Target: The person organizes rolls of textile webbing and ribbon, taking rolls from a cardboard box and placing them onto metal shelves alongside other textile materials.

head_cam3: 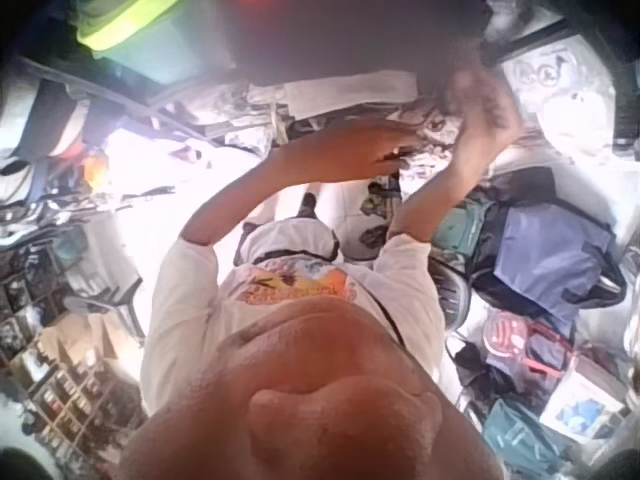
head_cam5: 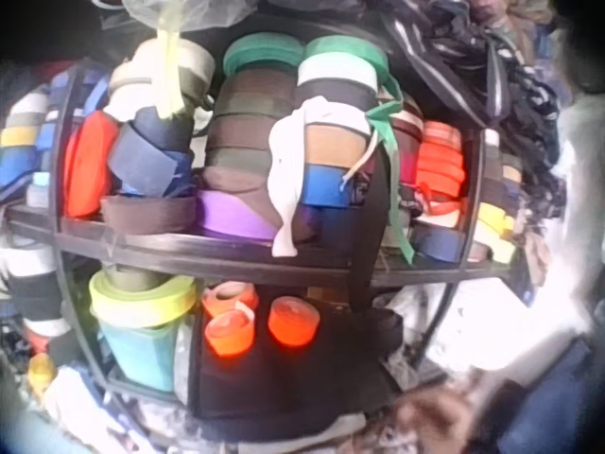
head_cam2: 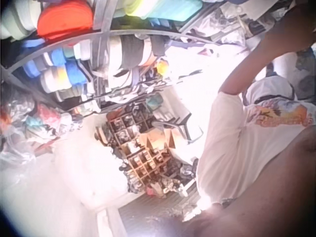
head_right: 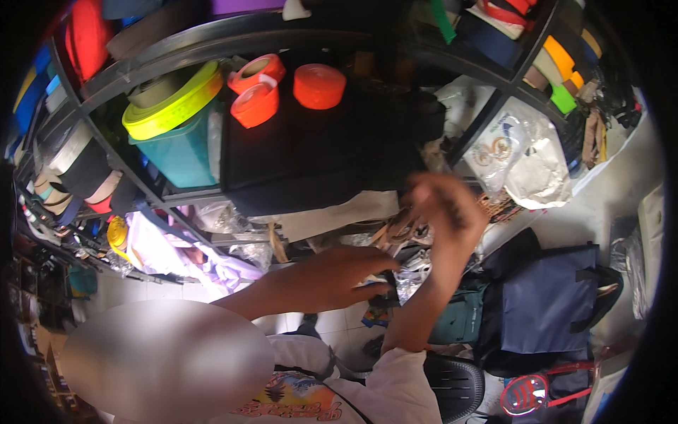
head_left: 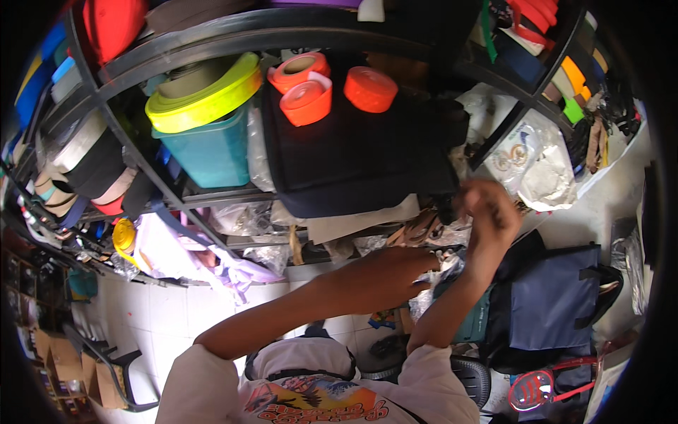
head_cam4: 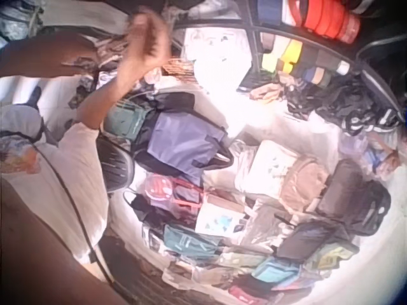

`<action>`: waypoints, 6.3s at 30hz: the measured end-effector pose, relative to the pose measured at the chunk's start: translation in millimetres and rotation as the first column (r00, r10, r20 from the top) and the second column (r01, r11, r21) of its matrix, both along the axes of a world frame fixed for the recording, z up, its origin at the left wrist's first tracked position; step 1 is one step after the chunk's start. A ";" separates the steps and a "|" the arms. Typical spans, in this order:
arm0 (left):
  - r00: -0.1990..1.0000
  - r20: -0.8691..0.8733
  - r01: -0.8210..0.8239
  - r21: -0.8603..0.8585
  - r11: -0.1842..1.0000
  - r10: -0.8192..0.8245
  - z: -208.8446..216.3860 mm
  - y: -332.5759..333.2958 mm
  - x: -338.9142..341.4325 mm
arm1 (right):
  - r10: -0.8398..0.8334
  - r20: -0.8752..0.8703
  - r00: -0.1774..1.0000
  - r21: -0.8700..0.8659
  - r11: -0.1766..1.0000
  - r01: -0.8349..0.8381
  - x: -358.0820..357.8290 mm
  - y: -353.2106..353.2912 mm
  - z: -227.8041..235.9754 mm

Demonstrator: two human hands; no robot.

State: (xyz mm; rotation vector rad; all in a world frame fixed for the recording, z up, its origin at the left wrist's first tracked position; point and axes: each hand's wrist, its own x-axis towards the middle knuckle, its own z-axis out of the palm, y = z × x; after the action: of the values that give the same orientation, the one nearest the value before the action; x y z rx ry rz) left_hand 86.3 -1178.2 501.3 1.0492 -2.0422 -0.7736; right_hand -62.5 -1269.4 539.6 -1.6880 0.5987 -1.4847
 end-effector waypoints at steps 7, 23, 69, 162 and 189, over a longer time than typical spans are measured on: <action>0.782 -0.089 -0.608 0.108 0.787 0.616 -19.1 197.8 144.8 | 0.732 -0.069 0.678 0.126 0.681 -0.722 152.6 144.6 -78.3; -0.504 -0.289 -0.864 0.169 -0.475 0.814 -104.2 723.3 201.3 | 0.895 -0.364 -0.257 0.371 -0.113 -0.922 432.6 622.5 -156.6; -0.812 -0.329 -0.572 0.287 -0.768 0.482 -177.1 1768.3 605.5 | 0.765 -0.313 -0.562 0.440 -0.408 -0.800 910.7 1711.1 -258.0; 0.587 0.439 -0.802 0.430 0.414 0.680 -598.4 2007.2 1821.1 | 0.537 -0.520 0.664 0.663 0.744 -0.082 1812.1 1969.4 -534.6; 0.864 -0.452 0.068 0.540 0.839 0.222 -237.0 1981.6 1667.4 | -0.043 -0.237 0.971 0.531 0.831 0.166 1629.9 2085.8 -256.0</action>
State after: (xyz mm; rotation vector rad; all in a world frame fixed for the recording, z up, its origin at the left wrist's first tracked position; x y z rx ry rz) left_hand 1753.7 803.5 264.4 1.0724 -1.3430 -1.4682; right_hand 1567.5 816.5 283.6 -1.3742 1.1351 -1.0585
